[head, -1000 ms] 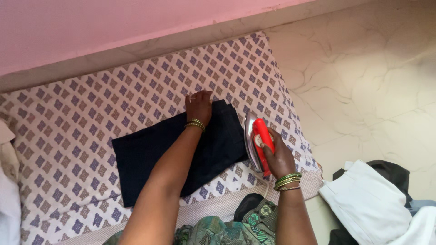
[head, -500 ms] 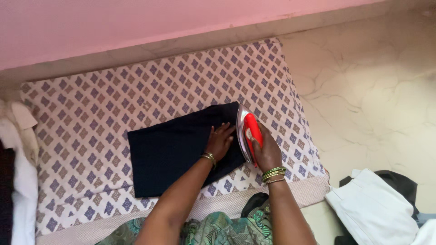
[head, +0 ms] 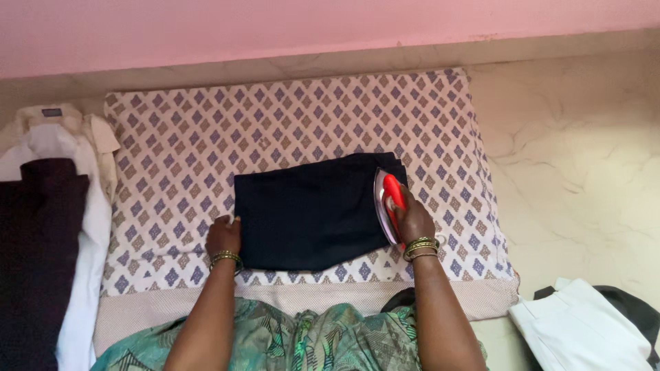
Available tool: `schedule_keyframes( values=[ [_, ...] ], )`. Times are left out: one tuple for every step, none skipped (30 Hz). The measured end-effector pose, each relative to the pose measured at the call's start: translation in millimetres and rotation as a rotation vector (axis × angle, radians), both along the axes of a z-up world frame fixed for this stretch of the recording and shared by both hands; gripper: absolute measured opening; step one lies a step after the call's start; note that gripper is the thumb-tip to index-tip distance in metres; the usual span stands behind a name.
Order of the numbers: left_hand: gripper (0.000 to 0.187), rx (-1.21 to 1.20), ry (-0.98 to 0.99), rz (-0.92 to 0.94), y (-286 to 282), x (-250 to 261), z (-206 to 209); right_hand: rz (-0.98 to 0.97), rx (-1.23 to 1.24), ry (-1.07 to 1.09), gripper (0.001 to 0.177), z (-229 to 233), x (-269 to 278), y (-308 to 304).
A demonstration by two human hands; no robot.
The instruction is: The person irons a pair of black trousers on a floor mat, smoothing and folding them before stacking them with other clothes. They then pick up a white shirt and begin to unfold it.
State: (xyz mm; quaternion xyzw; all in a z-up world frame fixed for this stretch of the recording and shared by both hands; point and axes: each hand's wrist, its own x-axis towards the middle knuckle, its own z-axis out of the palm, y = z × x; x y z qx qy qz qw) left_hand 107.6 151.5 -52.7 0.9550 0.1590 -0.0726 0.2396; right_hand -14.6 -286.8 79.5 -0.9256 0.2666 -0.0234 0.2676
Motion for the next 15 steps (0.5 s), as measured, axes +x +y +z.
schedule_keyframes(
  values=[
    [0.051,-0.036,0.002,-0.031,1,0,-5,0.015,0.028,-0.008,0.054,2,-4,4],
    [0.054,-0.071,0.004,-0.061,0,-1,-10,0.030,0.055,-0.016,0.053,4,-9,9],
    [0.057,-0.110,0.000,-0.093,-1,0,-15,0.043,0.080,-0.029,0.052,6,-10,14],
    [0.058,-0.084,0.031,-0.087,-1,0,-20,0.078,0.063,-0.003,0.054,6,-9,21],
    [0.059,-0.059,0.061,-0.083,-3,1,-27,0.112,0.045,0.022,0.056,2,-9,29],
    [0.060,-0.033,0.091,-0.078,-5,3,-35,0.145,0.028,0.048,0.060,-1,-10,36],
    [0.056,-0.029,0.071,-0.090,-3,4,-42,0.177,0.042,0.026,0.058,-6,-12,44],
    [0.052,-0.024,0.050,-0.102,2,5,-47,0.209,0.057,0.004,0.056,-11,-13,54],
    [0.049,-0.021,0.032,-0.114,5,5,-52,0.240,0.070,-0.015,0.054,-15,-15,63],
    [0.049,-0.020,0.038,-0.118,8,6,-55,0.257,0.095,-0.009,0.056,-20,-16,72],
    [0.048,-0.021,0.046,-0.121,10,7,-57,0.276,0.119,0.000,0.058,-24,-17,80],
    [0.048,-0.021,0.054,-0.124,10,6,-57,0.294,0.143,0.009,0.060,-27,-19,85],
    [0.047,-0.018,0.046,-0.116,9,5,-57,0.341,0.119,-0.044,0.059,-30,-21,90],
    [0.046,-0.015,0.039,-0.108,7,3,-55,0.387,0.094,-0.098,0.058,-33,-22,94],
    [0.045,-0.008,0.028,-0.101,6,2,-51,0.433,0.071,-0.155,0.057,-34,-22,97]
  ],
)
